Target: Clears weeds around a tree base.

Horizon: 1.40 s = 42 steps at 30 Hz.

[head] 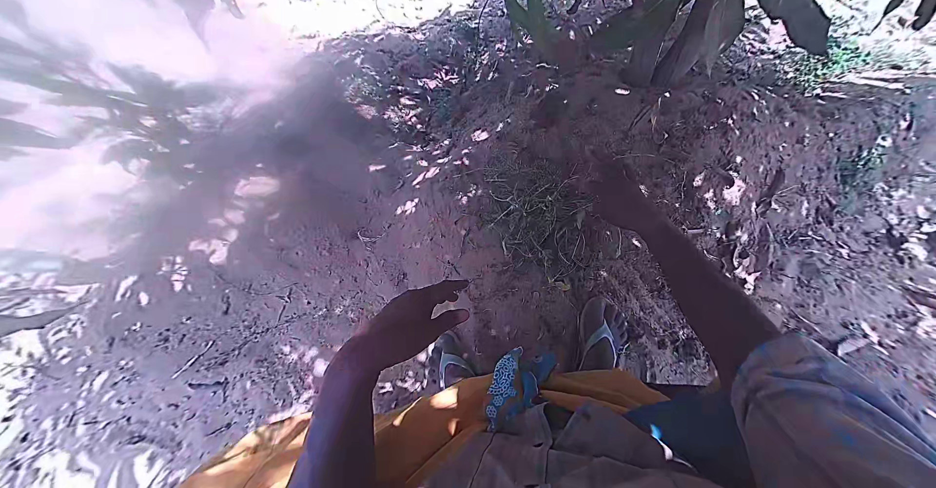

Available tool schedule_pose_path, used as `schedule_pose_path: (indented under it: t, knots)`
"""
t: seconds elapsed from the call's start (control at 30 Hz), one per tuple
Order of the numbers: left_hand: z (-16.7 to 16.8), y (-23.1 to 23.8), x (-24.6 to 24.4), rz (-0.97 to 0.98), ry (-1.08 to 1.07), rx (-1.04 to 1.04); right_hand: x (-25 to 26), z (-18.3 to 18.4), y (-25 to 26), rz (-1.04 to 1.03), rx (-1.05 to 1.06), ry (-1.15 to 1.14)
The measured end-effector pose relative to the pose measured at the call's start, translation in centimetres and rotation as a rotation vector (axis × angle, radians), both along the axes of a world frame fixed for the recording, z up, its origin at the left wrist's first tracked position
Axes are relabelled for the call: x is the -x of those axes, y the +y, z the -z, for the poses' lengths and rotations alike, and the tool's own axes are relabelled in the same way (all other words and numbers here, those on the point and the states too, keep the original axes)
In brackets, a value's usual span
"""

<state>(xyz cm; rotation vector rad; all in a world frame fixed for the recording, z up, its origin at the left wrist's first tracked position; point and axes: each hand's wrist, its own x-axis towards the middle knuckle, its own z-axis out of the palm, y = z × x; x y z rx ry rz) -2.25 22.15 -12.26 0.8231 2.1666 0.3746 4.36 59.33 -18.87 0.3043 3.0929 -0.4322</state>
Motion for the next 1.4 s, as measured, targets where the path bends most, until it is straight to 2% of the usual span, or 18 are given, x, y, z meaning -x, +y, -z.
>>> schedule_pose_path:
  t: [0.1, 0.23, 0.33, 0.4, 0.53, 0.63, 0.7, 0.77, 0.93, 1.03, 1.13, 1.2, 1.3, 1.4]
  knots:
    - [0.7, -0.2, 0.5, -0.010, -0.026, 0.018, 0.1, 0.8, 1.8, 0.149, 0.118, 0.082]
    - [1.5, -0.4, 0.8, 0.002, -0.023, 0.016, 0.4, -2.0, 0.7, 0.247, 0.205, 0.200]
    - [1.9, -1.0, 0.7, -0.006, -0.025, -0.047, 1.2, -3.3, -1.7, 0.232, 0.229, 0.282]
    - [2.0, -1.5, 0.6, -0.017, -0.037, -0.050, 2.0, -3.0, -3.4, 0.143, 0.200, 0.304]
    - [1.8, -2.2, 0.3, -0.032, -0.037, -0.041, 3.8, -0.7, -5.5, 0.060, 0.077, 0.192]
    - [1.7, -2.9, -0.2, -0.031, -0.010, -0.108, 3.6, 1.3, -4.7, 0.207, 0.066, -0.080]
    - [1.3, -3.1, -0.3, -0.029, -0.009, -0.102, 2.7, 2.3, -3.2, 0.282, 0.117, -0.113]
    - [1.2, -3.3, -0.2, -0.036, -0.008, -0.101, 2.4, 1.1, -2.1, 0.304, 0.227, -0.013]
    - [1.5, -2.1, -0.4, 0.017, -0.032, -0.046, 1.9, -5.9, -2.7, 0.250, 0.436, 0.392]
    - [1.5, -0.9, -0.5, 0.048, -0.030, -0.018, 1.7, -5.6, -2.5, 0.233, 0.675, 0.446]
    - [1.3, 0.1, -0.8, 0.003, 0.016, -0.123, 0.9, -5.8, -3.9, 0.267, 1.025, 0.403]
    - [0.9, 1.2, -1.3, -0.102, -0.009, -0.261, -0.1, -7.0, -5.4, 0.194, 1.093, 0.399]
    - [1.2, 2.9, -2.4, -0.277, -0.169, -0.583, -0.7, -7.6, -8.2, 0.008, 1.100, 0.423]
    - [2.1, 5.0, -3.6, -0.542, -0.459, -0.782, -1.4, -7.1, -11.4, -0.160, 0.914, 0.258]
